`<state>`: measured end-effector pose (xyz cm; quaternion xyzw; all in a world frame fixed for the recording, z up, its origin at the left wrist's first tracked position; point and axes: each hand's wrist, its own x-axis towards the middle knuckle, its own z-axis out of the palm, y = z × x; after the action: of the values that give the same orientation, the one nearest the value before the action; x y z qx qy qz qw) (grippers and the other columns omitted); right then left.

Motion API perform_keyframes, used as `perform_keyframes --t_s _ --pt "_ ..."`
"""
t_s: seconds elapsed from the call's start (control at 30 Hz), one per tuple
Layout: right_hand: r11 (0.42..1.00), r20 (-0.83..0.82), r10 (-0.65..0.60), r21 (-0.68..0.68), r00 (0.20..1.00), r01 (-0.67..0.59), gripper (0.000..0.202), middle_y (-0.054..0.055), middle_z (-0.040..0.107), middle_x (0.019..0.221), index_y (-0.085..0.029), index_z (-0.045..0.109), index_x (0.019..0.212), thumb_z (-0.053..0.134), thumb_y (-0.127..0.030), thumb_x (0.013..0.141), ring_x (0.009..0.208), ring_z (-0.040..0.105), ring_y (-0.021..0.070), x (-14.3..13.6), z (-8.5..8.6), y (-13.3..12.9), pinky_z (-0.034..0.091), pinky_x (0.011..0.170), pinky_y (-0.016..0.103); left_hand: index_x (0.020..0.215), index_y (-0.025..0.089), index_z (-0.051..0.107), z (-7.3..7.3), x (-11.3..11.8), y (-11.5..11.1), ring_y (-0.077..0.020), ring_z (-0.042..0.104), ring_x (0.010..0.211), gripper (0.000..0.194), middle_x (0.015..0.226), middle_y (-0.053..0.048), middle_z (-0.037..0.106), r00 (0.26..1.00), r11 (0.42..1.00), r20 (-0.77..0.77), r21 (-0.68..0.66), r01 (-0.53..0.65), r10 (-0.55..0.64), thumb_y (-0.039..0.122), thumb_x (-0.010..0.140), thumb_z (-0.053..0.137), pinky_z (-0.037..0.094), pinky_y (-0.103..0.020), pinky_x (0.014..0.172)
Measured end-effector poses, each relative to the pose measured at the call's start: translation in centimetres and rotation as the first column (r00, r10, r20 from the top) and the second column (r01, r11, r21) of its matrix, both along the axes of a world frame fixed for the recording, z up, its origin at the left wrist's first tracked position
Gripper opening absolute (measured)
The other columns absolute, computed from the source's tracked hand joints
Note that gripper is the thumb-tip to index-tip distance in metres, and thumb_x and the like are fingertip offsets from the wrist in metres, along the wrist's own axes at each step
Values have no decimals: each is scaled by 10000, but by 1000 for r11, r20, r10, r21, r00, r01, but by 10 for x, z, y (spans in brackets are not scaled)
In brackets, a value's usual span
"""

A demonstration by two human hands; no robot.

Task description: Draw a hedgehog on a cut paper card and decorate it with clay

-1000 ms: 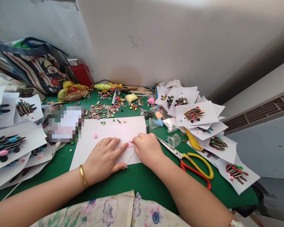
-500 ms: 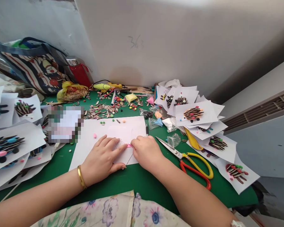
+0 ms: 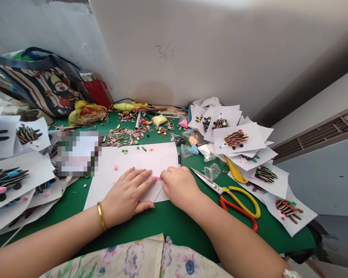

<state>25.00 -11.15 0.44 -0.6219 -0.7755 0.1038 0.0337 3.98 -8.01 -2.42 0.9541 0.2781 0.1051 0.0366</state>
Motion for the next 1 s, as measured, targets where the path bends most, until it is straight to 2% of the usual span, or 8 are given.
perform_keyframes --t_s 0.17,0.3,0.6,0.8,1.0 --pt "1000 3 17 -8 1000 -17 170 35 711 892 -195 695 919 528 -188 948 877 645 180 -2 -1 -1 339 751 323 1344 170 592 1 1 0 -363 521 1202 729 1356 -166 589 1000 1000 10 14 12 -12 701 852 508 357 -584 1074" --pt "1000 -3 -4 7 1000 4 177 32 713 901 -205 703 949 527 -187 946 881 646 183 1 1 0 333 753 324 1335 174 595 2 1 1 -358 521 1191 711 1337 -169 596 999 1000 39 -3 13 -13 693 856 511 365 -594 1061" --pt "1000 11 24 10 1000 -24 155 27 699 871 -189 681 900 531 -168 929 853 633 175 -3 -4 -3 317 735 326 1289 124 617 1 2 1 -362 533 1186 732 1336 -172 608 999 1000 44 14 10 -10 705 864 480 367 -580 1072" --pt "996 -12 4 85 1000 -3 165 23 693 873 -207 692 933 532 -169 935 844 619 168 1 -7 1 306 741 321 1276 96 613 0 1 2 -352 541 1197 744 1338 -180 612 997 1000 76 13 0 -1 704 873 467 384 -552 1083" --pt "994 -16 63 88 998 -61 172 27 691 873 -202 696 913 528 -175 942 864 621 172 -3 -11 2 304 752 328 1258 74 626 -1 1 1 -362 541 1198 738 1337 -197 610 998 1000 67 23 4 -5 688 875 482 390 -571 1080"
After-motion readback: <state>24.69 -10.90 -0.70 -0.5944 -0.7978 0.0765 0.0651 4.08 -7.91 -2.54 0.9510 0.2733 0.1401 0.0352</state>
